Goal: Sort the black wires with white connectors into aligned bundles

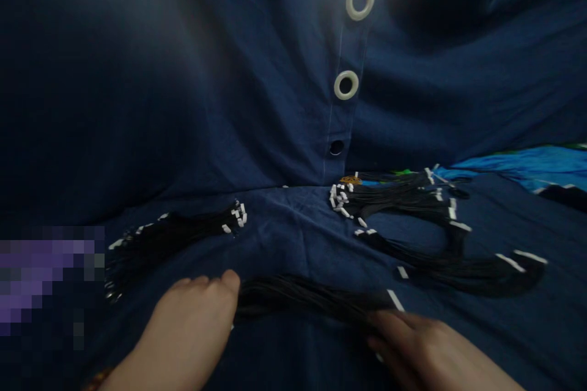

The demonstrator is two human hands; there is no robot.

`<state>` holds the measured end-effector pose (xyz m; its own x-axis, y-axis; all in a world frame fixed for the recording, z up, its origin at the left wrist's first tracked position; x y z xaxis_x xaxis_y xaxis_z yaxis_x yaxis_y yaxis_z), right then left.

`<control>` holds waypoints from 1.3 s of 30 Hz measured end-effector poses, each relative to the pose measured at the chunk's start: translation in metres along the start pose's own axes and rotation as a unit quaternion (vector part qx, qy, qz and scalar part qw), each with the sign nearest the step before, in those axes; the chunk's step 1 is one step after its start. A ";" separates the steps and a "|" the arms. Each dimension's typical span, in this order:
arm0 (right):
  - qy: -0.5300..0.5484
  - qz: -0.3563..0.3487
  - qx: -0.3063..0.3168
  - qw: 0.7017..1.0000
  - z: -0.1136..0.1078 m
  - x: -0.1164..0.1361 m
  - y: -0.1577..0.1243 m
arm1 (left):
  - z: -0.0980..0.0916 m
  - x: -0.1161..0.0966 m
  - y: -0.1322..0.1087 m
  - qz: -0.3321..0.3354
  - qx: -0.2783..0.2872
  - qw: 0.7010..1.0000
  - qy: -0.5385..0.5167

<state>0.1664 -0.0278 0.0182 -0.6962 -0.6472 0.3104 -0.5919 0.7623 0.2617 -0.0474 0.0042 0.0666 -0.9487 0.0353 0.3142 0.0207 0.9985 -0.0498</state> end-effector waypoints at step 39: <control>-0.178 0.055 0.025 0.982 -0.063 -0.124 -0.025 | 0.016 -0.024 0.005 0.091 -0.062 0.989 -0.099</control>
<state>0.2932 0.0336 0.0309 -0.8497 -0.5272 -0.0076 -0.5181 0.8323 0.1971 -0.0301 0.0072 0.0434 -0.9687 0.2181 0.1189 0.2233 0.9742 0.0319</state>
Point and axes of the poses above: each hand's wrist, its own y-axis towards the middle knuckle, its own z-axis out of the palm, x = y × z, the point moved 6 cm from there along y, towards the middle knuckle, and after that the axes turned 10 degrees about -z, right-handed, at the moved point
